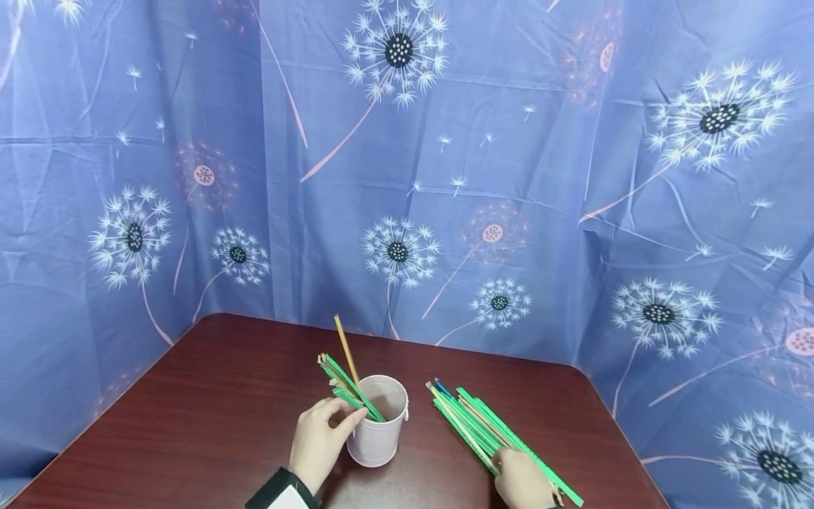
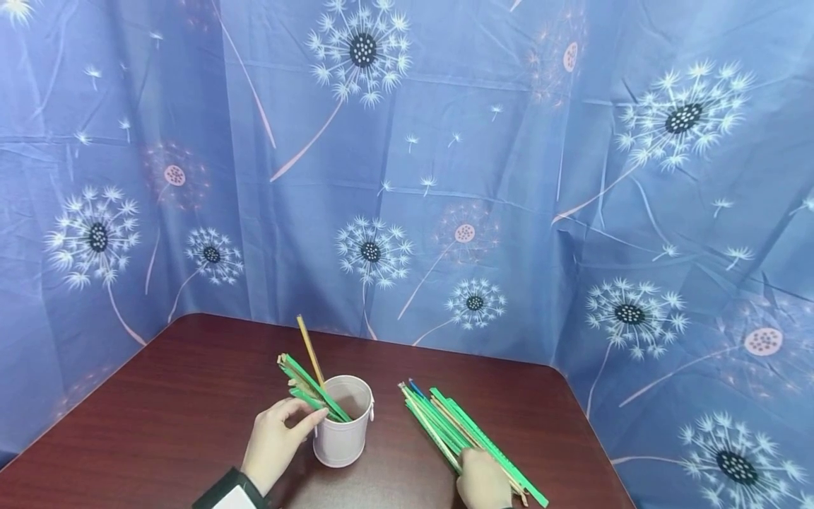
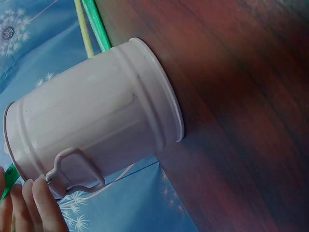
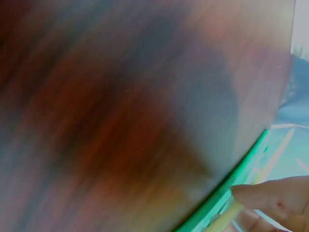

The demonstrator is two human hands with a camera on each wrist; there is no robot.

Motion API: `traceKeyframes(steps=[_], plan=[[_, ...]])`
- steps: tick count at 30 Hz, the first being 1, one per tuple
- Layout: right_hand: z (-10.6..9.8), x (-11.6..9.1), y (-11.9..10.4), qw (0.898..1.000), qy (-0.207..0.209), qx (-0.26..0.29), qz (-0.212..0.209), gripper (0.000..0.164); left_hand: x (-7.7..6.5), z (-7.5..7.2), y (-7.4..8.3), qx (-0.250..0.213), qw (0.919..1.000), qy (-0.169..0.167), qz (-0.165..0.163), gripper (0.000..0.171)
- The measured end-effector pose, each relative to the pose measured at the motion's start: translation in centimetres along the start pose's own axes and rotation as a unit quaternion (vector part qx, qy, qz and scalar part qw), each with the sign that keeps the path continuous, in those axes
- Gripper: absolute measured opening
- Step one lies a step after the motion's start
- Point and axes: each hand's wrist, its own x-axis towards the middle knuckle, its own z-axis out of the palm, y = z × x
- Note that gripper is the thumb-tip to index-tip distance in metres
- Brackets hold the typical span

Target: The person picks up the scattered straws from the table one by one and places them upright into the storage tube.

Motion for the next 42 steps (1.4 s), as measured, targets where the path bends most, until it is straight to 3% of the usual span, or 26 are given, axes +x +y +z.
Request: traceKeyframes(steps=[5, 7, 10, 12, 15, 18, 20, 22, 25, 30, 33, 37, 40, 42], plan=[[-0.6, -0.2, -2.1, 0.998, 0.054, 0.035, -0.009, 0.016, 0.3, -0.3, 0.2, -0.028, 0.9954, -0.042, -0.082, 0.019], [-0.9, -0.3, -3.2, 0.995, 0.073, 0.070, -0.020, 0.018, 0.3, -0.3, 0.3, -0.048, 0.9895, -0.066, -0.119, 0.021], [-1.3, -0.6, -4.8, 0.986, 0.069, 0.149, -0.043, 0.019, 0.1, -0.2, 0.2, -0.096, 0.9754, -0.125, -0.154, 0.027], [-1.7, -0.8, -6.0, 0.977, 0.042, 0.204, -0.049, 0.018, -0.2, 0.0, 0.2, -0.128, 0.9661, -0.169, -0.148, 0.031], [-1.9, -1.3, -7.6, 0.955, 0.015, 0.286, -0.074, 0.017, -0.8, 0.4, 0.4, -0.178, 0.9530, -0.216, -0.115, 0.033], [-2.0, -1.8, -9.1, 0.935, -0.010, 0.338, -0.109, 0.016, -0.9, 0.5, 1.2, -0.210, 0.9467, -0.228, -0.089, 0.031], [-2.1, -2.1, -9.8, 0.925, -0.025, 0.358, -0.124, 0.015, -0.9, 0.4, 1.9, -0.251, 0.9352, -0.230, -0.098, 0.032], [-2.3, -2.2, -10.4, 0.919, -0.038, 0.369, -0.136, 0.016, -0.7, 0.3, 2.6, -0.285, 0.9266, -0.219, -0.110, 0.030], [-2.3, -2.3, -10.8, 0.911, -0.054, 0.381, -0.146, 0.015, -0.5, 0.2, 3.4, -0.332, 0.9183, -0.176, -0.125, 0.024], [-2.2, -2.2, -11.1, 0.908, -0.061, 0.382, -0.158, 0.015, -0.6, 0.3, 3.7, -0.336, 0.9336, -0.076, -0.098, 0.015], [-1.9, -1.8, -10.5, 0.921, -0.054, 0.349, -0.164, 0.018, -0.5, 0.3, 3.5, -0.344, 0.9352, -0.028, -0.079, 0.014], [-1.2, -1.1, -8.3, 0.948, -0.027, 0.275, -0.157, 0.022, 0.1, -0.1, 3.0, -0.363, 0.9294, 0.009, -0.066, 0.015], [-0.4, -0.7, -6.2, 0.963, -0.021, 0.240, -0.123, 0.024, 0.4, -0.5, 2.6, -0.366, 0.9278, 0.017, -0.070, 0.018], [0.0, -0.5, -4.9, 0.966, -0.042, 0.241, -0.088, 0.025, 0.4, -0.7, 2.1, -0.366, 0.9268, 0.027, -0.078, 0.018]])
